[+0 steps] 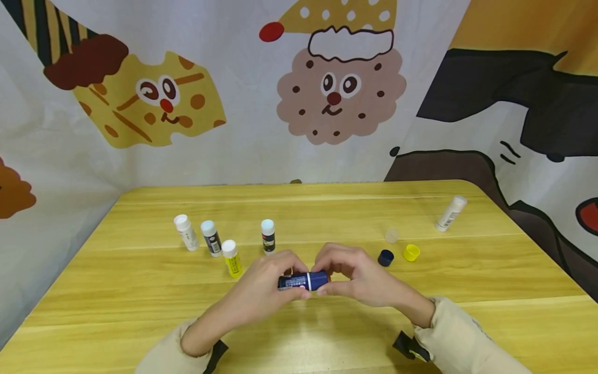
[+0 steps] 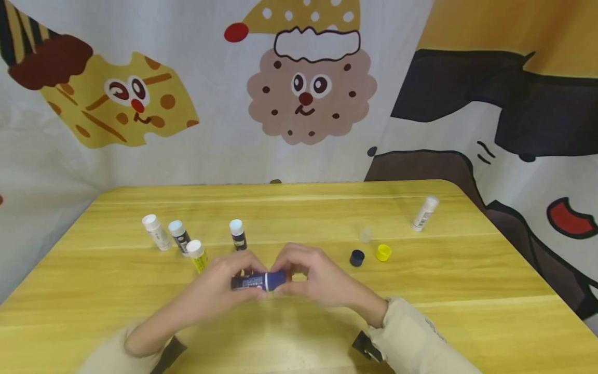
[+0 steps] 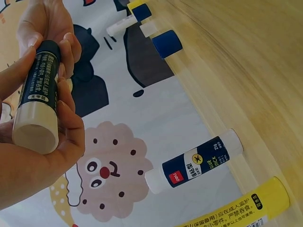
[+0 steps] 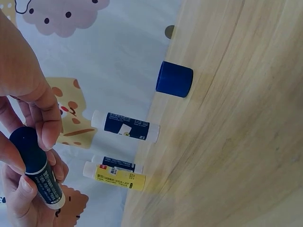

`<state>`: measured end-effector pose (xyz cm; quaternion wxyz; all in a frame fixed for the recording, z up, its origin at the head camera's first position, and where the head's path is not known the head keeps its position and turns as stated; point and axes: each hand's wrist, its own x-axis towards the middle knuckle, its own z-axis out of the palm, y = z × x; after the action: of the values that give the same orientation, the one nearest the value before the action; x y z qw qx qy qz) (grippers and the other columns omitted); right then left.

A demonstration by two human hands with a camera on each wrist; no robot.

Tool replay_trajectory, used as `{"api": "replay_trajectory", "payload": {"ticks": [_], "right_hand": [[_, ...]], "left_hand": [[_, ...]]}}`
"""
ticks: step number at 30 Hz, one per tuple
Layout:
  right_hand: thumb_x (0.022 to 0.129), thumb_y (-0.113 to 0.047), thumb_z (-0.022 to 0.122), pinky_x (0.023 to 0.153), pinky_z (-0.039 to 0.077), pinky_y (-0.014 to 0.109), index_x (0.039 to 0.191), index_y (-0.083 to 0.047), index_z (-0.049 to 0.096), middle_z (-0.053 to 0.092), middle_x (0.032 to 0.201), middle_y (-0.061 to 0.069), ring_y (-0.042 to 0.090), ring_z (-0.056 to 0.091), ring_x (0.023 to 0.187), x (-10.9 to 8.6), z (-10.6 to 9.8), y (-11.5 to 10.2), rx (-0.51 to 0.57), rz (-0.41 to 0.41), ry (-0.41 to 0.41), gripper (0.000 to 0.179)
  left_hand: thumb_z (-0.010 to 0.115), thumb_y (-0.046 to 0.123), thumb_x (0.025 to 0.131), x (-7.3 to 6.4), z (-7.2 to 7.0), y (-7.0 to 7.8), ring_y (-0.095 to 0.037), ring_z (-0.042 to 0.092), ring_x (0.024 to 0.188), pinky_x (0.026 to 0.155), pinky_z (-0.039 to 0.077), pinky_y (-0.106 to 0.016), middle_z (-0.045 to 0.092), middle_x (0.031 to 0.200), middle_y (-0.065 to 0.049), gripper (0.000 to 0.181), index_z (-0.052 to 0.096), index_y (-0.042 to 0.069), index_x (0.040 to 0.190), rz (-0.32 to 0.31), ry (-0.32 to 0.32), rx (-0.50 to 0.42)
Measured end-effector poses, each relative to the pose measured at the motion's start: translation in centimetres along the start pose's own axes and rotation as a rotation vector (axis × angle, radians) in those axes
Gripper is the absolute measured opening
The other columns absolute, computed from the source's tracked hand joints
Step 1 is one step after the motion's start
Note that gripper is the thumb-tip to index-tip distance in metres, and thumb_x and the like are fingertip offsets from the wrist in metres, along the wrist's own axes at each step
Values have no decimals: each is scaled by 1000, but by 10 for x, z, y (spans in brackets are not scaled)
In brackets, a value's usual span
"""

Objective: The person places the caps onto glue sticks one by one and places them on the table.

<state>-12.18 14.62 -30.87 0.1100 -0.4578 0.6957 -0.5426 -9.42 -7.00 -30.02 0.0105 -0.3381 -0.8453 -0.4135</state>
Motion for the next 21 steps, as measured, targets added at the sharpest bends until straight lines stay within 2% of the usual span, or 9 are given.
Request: {"api": "replay_trajectory", "payload": {"ticks": [21], "right_hand": [[81,1,65,70,52,31,102,0,58,54,96,12,17,54,83,2,1,-2,-7,-9,8,22]], "left_hand": [[75,13,74,1,-1,1,-8,54,75,63,47,-20,60,88,0,22,62,6,90,-17,8,8]]}}
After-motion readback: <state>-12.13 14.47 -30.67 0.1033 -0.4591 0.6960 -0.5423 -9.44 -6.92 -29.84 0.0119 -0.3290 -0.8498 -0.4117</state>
